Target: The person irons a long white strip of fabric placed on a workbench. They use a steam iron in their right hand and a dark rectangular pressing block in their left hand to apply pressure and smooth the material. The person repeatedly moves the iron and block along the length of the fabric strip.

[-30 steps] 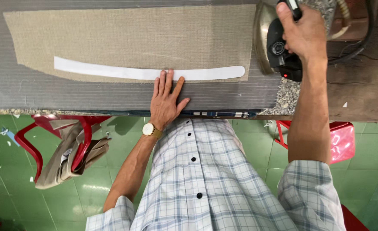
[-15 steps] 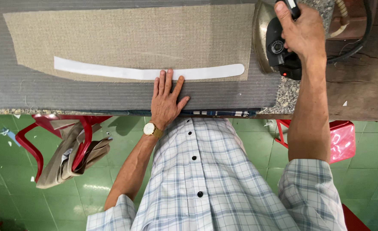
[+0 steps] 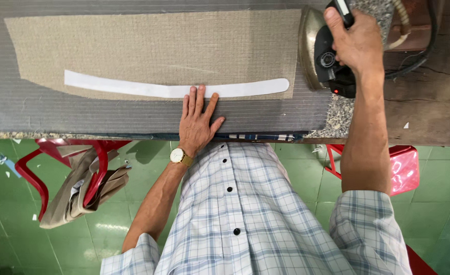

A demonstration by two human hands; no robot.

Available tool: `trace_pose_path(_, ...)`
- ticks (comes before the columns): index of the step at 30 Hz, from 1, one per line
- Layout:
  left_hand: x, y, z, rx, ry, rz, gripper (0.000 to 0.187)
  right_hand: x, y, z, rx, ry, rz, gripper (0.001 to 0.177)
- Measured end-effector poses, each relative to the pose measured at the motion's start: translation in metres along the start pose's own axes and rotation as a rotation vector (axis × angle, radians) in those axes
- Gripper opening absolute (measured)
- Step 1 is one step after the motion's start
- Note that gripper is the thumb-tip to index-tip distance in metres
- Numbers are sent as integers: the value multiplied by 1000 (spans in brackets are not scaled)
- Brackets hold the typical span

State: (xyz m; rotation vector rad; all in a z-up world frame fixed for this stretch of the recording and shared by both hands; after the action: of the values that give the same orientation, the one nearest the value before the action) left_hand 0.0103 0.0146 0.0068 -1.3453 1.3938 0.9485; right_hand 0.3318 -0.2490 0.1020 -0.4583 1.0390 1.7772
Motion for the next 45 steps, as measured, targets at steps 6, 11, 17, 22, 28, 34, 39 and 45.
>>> trace_pose_path(6, 3, 2, 2, 11, -27, 1, 67, -1, 5, 5, -30, -24, 17, 59)
trace_pose_path(11, 0, 1, 0, 3, -25, 19, 67, -2, 4, 5, 4, 2, 28, 61)
trace_pose_path(17, 2, -3, 1, 10, -64, 12, 68, -3, -3, -14, -161, 186, 14, 58)
trace_pose_path(22, 9, 2, 1, -20, -54, 31, 68, -10, 42, 2, -284, 261, 60, 50)
trace_pose_path(28, 13, 1, 3, -29, 6, -14, 69, 17, 78, 25, -249, 274, 238, 55)
trace_pose_path(34, 14, 1, 5, -32, 13, -10, 67, 37, 112, 88, -323, 540, 466, 49)
trace_pose_path(39, 11, 0, 5, -49, 41, -6, 67, 45, 96, 81, -364, 664, 481, 53)
trace_pose_path(45, 10, -1, 2, -81, 82, -45, 65, 26, 82, 62, -243, 730, 502, 55)
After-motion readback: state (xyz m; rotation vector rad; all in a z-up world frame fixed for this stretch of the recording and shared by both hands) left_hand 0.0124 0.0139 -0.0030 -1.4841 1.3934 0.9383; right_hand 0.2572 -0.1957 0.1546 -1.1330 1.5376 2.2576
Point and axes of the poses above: each hand's wrist, its own y-axis away from the middle knuckle, its own x-axis out of the palm, z = x × y, the point moved 2 cm from there along -y, towards the middle knuckle, and after that the axes turned 9 degrees about x, right-handed, at the moved point
